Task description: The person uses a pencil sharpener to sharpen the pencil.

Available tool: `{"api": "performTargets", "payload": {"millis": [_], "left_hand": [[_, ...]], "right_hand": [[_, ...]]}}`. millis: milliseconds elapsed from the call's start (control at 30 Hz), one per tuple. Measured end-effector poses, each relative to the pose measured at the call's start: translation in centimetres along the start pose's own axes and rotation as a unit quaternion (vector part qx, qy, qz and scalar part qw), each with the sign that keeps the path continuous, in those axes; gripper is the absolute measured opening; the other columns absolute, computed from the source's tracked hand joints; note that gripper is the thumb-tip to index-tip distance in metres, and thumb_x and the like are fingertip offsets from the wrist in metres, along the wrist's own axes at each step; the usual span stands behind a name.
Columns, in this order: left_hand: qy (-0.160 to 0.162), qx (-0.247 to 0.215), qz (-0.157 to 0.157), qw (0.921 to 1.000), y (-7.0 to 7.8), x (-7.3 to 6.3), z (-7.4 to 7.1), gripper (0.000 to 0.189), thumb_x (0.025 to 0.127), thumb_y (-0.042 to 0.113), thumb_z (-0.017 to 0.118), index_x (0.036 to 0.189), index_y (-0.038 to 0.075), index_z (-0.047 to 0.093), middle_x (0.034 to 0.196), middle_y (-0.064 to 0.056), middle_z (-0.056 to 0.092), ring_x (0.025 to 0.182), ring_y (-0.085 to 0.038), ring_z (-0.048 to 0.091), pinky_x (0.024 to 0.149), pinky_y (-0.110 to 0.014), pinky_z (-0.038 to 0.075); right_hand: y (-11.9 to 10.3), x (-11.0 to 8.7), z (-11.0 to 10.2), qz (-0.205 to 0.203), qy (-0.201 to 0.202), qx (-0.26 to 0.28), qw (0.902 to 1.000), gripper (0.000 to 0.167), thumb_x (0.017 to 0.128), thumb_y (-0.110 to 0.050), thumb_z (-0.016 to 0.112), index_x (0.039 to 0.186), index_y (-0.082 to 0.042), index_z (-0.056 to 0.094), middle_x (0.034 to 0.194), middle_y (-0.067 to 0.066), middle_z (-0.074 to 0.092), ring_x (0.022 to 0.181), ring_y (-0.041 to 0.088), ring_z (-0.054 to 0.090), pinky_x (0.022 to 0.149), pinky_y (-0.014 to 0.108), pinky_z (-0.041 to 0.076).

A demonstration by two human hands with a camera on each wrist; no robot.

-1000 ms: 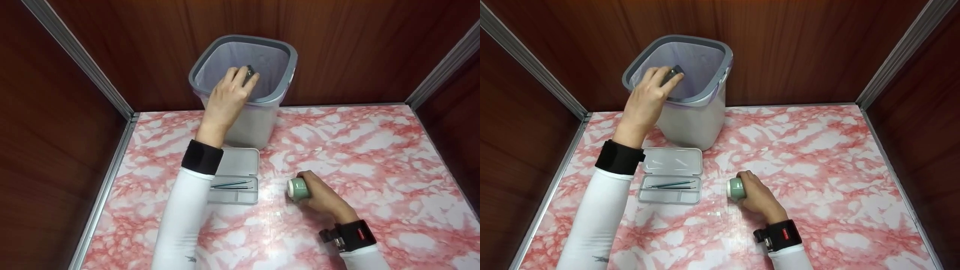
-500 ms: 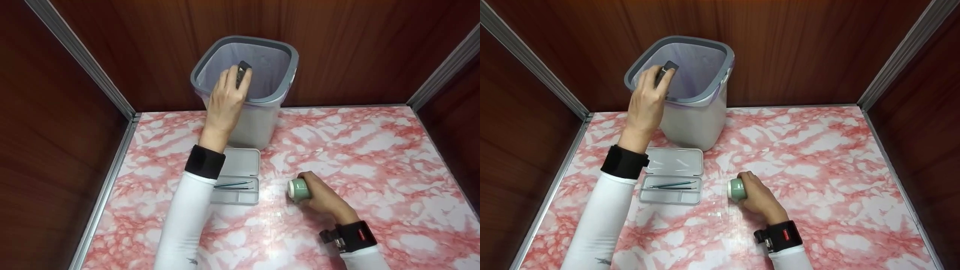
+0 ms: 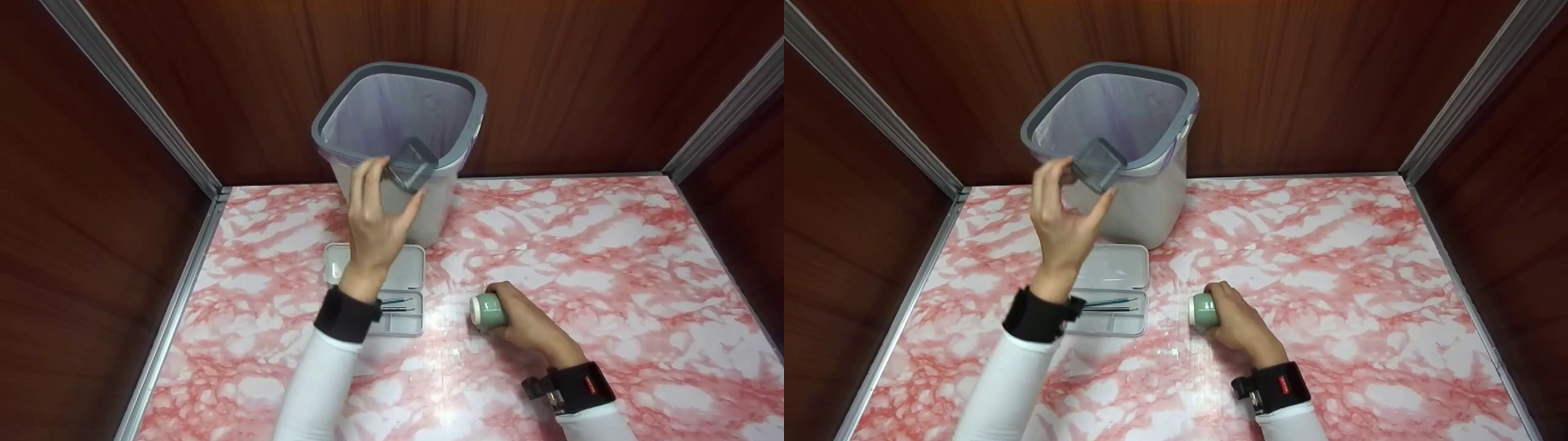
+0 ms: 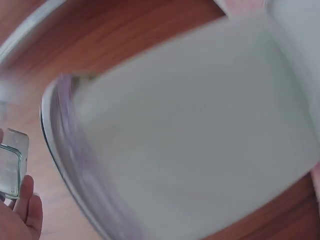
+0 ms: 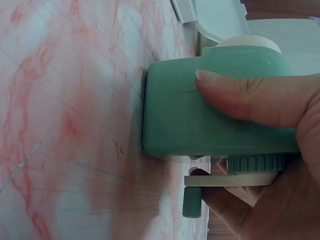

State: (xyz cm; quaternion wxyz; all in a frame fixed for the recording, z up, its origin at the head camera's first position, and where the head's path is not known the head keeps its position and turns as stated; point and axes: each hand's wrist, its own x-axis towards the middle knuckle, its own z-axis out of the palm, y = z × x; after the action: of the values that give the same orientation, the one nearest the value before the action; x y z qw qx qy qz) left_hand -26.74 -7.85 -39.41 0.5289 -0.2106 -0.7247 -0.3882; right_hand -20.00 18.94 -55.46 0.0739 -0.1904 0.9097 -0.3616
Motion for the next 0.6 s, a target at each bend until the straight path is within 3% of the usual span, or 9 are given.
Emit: {"api": "performTargets", "payload": {"millis": [133,333,467,600], "left_hand": [[-0.024,0.018,-0.036,0.9989,0.6,-4.3,0.0,0.059,0.071,0.023,0.086,0.116,-0.004,0.058,0.112,-0.015,0.06,0.103,-0.026,0.057,0.095,-0.038,0.043],[-0.091,0.036,-0.073,0.9925,1.0,-10.3,0.5,0.06,0.07,0.032,0.087,0.115,0.001,0.061,0.112,-0.01,0.063,0.107,-0.025,0.054,0.097,-0.042,0.039],[-0.136,0.027,-0.103,0.985,1.2,-13.3,0.9,0.061,0.068,0.028,0.088,0.116,0.002,0.061,0.113,-0.009,0.061,0.107,-0.025,0.055,0.096,-0.04,0.041],[-0.199,0.028,-0.134,0.9704,1.3,-15.5,0.9,0.062,0.067,0.022,0.089,0.118,0.001,0.059,0.114,-0.009,0.059,0.106,-0.025,0.054,0.096,-0.037,0.042]], "right_hand": [[0.1,0.1,0.1,-0.008,0.007,-0.007,0.9999,0.068,0.066,0.009,0.079,0.124,-0.004,0.047,0.112,0.007,0.053,0.103,0.028,0.054,0.09,0.048,0.044],[0.3,0.0,0.1,-0.008,0.017,-0.007,0.9998,0.068,0.065,0.008,0.08,0.124,-0.002,0.047,0.112,0.01,0.054,0.104,0.03,0.055,0.09,0.05,0.044],[0.3,0.0,0.2,-0.008,0.018,-0.004,0.9998,0.07,0.065,0.009,0.08,0.126,0.0,0.047,0.113,0.011,0.055,0.104,0.031,0.055,0.091,0.05,0.043],[0.2,0.1,0.3,-0.009,0.015,-0.003,0.9998,0.07,0.065,0.008,0.08,0.126,-0.001,0.047,0.113,0.012,0.054,0.104,0.031,0.055,0.091,0.05,0.044]]}}
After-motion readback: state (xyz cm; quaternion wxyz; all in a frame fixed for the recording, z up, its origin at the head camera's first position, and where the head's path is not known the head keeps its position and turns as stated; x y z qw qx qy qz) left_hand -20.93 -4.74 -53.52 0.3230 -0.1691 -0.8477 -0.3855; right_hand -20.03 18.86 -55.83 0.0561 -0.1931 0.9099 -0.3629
